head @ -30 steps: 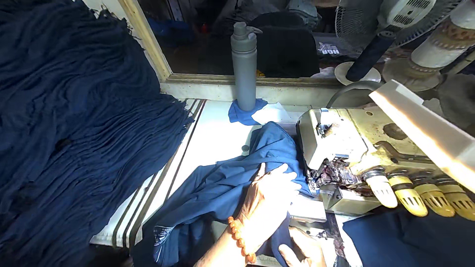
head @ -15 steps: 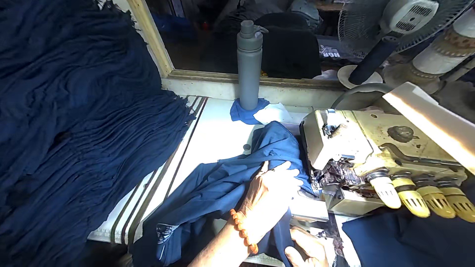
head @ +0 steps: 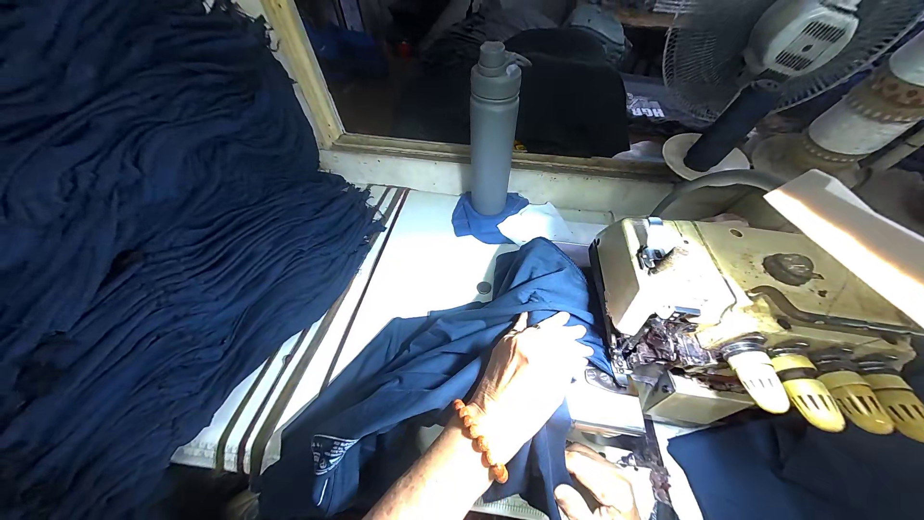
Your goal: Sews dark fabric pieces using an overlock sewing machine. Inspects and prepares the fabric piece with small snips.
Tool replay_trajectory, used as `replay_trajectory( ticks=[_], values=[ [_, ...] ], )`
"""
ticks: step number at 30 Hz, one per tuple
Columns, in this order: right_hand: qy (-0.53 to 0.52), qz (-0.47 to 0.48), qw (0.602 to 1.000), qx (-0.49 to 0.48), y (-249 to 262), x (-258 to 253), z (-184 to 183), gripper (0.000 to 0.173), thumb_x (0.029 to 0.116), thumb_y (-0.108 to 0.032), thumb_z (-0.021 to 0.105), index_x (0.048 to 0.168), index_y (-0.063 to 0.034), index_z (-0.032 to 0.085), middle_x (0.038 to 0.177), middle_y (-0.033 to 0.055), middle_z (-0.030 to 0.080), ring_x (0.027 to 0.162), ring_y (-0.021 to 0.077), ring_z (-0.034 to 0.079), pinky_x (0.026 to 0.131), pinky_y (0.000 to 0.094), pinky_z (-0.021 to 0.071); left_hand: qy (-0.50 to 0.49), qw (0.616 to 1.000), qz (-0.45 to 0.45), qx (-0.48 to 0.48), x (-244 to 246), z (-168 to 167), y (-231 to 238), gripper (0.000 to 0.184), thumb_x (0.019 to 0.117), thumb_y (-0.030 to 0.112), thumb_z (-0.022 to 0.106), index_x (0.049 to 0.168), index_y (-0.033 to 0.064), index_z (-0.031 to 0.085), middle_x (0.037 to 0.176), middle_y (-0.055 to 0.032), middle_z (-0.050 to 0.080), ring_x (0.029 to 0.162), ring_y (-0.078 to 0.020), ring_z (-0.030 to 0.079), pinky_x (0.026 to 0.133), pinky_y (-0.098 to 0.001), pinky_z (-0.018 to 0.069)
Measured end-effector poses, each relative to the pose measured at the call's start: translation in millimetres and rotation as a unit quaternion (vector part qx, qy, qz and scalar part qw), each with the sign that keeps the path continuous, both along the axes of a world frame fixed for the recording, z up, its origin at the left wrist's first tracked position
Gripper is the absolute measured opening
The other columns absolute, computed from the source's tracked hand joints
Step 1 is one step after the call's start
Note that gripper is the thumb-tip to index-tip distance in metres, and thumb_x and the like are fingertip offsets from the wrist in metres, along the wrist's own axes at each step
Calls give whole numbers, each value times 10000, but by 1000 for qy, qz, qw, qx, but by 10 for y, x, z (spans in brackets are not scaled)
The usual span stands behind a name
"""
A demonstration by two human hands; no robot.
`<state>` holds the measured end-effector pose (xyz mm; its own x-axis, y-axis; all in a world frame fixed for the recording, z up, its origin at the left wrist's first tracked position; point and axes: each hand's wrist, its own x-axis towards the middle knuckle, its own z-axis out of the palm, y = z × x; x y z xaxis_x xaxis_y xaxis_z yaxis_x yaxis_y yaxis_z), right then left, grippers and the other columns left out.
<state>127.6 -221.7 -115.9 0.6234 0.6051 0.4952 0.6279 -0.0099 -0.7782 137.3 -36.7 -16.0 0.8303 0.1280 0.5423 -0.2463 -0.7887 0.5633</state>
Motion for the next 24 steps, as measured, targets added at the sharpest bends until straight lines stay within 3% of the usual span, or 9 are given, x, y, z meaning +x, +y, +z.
replay_trajectory(
  ticks=[6,9,13,24],
  values=[
    [-4,5,1000,-2,-2,-1,-10,481,1032,-413,567,897,16,735,823,122,728,834,116,685,803,219,547,-9,1000,2,1,7,-15,0,147,915,118,670,973,80,800,1123,-10,781,1131,-138,716,1059,-395,511],
    [0,6,1000,-3,-5,1,-4,483,1025,-418,577,889,18,736,824,124,730,839,119,690,808,230,552,17,1000,3,-24,7,13,-8,183,926,98,663,1048,52,792,1106,-9,783,1095,-131,725,1077,-419,498],
    [-4,7,1000,-4,-5,6,-4,496,1025,-417,568,864,23,730,800,131,721,821,130,688,790,237,551,6,1000,13,-12,24,9,-22,163,909,86,676,1013,52,797,1115,-24,782,1113,-152,725,1066,-436,509],
    [-9,4,1000,-3,-2,18,-2,512,1017,-430,581,828,26,717,768,132,706,791,140,679,768,237,548,-18,999,36,6,76,-12,-32,142,905,81,672,952,77,806,1100,-23,784,1108,-154,725,1010,-361,542]
  ],
)
